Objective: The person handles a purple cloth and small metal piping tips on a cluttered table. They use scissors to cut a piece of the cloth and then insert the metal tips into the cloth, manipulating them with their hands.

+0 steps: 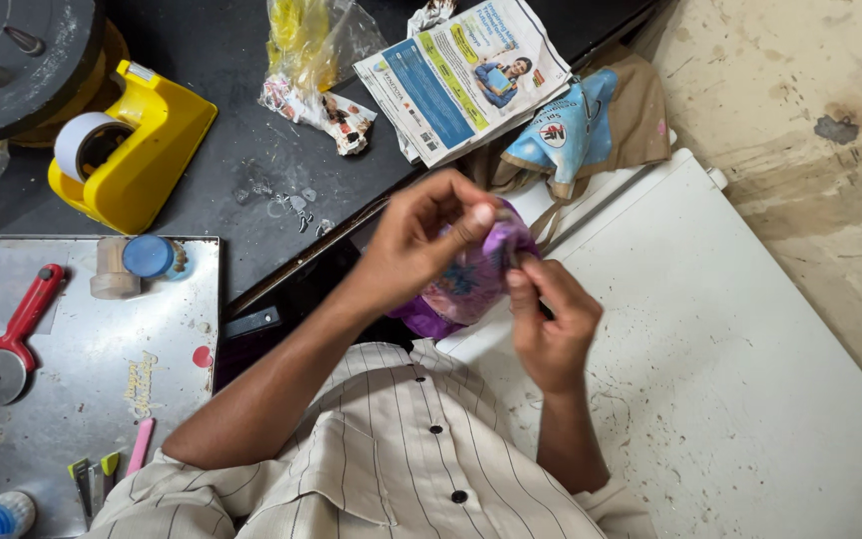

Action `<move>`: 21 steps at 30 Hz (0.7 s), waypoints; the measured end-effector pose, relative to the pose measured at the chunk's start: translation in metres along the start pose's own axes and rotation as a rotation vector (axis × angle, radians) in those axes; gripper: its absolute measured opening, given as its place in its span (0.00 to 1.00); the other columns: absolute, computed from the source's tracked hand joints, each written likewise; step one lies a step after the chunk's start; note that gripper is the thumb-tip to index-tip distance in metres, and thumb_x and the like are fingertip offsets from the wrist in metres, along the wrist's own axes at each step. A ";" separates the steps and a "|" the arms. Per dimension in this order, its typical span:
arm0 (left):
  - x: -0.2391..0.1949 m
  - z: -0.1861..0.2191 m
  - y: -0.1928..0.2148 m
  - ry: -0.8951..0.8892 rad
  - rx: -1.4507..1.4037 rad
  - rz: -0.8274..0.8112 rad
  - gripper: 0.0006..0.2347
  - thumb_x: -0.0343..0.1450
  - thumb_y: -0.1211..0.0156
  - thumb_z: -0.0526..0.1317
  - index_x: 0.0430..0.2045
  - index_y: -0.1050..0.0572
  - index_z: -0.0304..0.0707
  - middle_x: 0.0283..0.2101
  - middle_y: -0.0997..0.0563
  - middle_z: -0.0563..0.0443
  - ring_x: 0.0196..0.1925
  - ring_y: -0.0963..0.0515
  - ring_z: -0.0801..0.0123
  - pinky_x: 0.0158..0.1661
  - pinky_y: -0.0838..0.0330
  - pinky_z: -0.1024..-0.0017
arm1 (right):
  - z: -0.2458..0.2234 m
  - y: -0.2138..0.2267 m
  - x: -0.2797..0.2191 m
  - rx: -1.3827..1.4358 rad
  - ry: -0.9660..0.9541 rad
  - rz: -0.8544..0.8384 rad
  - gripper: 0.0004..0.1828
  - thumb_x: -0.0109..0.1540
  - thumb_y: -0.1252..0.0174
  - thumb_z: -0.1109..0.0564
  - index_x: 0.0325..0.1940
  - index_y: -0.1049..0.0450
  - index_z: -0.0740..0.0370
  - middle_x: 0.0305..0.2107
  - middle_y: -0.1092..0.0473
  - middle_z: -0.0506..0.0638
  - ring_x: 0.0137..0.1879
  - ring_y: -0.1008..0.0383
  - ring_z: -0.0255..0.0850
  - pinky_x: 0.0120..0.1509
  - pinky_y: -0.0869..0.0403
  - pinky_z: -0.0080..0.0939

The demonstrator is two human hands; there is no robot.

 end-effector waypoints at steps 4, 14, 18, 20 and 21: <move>-0.008 0.000 -0.018 -0.030 -0.196 -0.038 0.10 0.79 0.43 0.40 0.46 0.26 0.30 0.42 0.20 0.52 0.43 0.23 0.79 0.45 0.26 0.79 | -0.016 -0.002 0.006 -0.273 0.117 0.159 0.07 0.68 0.45 0.67 0.48 0.24 0.72 0.27 0.27 0.51 0.30 0.27 0.33 0.33 0.30 0.35; -0.007 -0.012 -0.010 -0.039 -0.198 0.060 0.09 0.82 0.51 0.42 0.42 0.30 0.34 0.35 0.27 0.56 0.38 0.29 0.79 0.40 0.30 0.77 | -0.033 -0.012 0.010 -0.384 0.215 0.139 0.08 0.70 0.44 0.65 0.52 0.24 0.71 0.31 0.26 0.55 0.34 0.23 0.40 0.36 0.28 0.41; -0.012 -0.019 -0.012 -0.033 -0.190 0.012 0.09 0.82 0.53 0.43 0.42 0.31 0.36 0.35 0.26 0.56 0.39 0.28 0.79 0.44 0.30 0.77 | -0.008 0.001 0.020 -0.404 0.106 0.183 0.09 0.70 0.43 0.65 0.53 0.22 0.72 0.29 0.27 0.53 0.31 0.26 0.37 0.32 0.32 0.39; -0.010 -0.024 -0.006 0.017 -0.269 0.022 0.09 0.82 0.53 0.44 0.42 0.31 0.37 0.35 0.26 0.56 0.38 0.29 0.79 0.42 0.31 0.77 | 0.004 0.004 0.018 -0.345 0.048 0.175 0.08 0.70 0.42 0.64 0.51 0.22 0.71 0.28 0.26 0.52 0.29 0.27 0.35 0.30 0.33 0.37; -0.010 -0.026 -0.004 0.041 -0.310 0.031 0.09 0.81 0.53 0.44 0.42 0.31 0.37 0.35 0.26 0.56 0.37 0.29 0.79 0.40 0.31 0.77 | 0.010 0.003 0.015 -0.309 0.015 0.158 0.08 0.70 0.42 0.64 0.50 0.21 0.71 0.27 0.26 0.52 0.28 0.28 0.34 0.28 0.34 0.36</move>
Point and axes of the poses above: each hand's wrist, its own x-axis towards the middle knuckle, its own y-axis out of the back of the hand, z = x × y, the point moved 7 cm from there along x, towards the middle knuckle
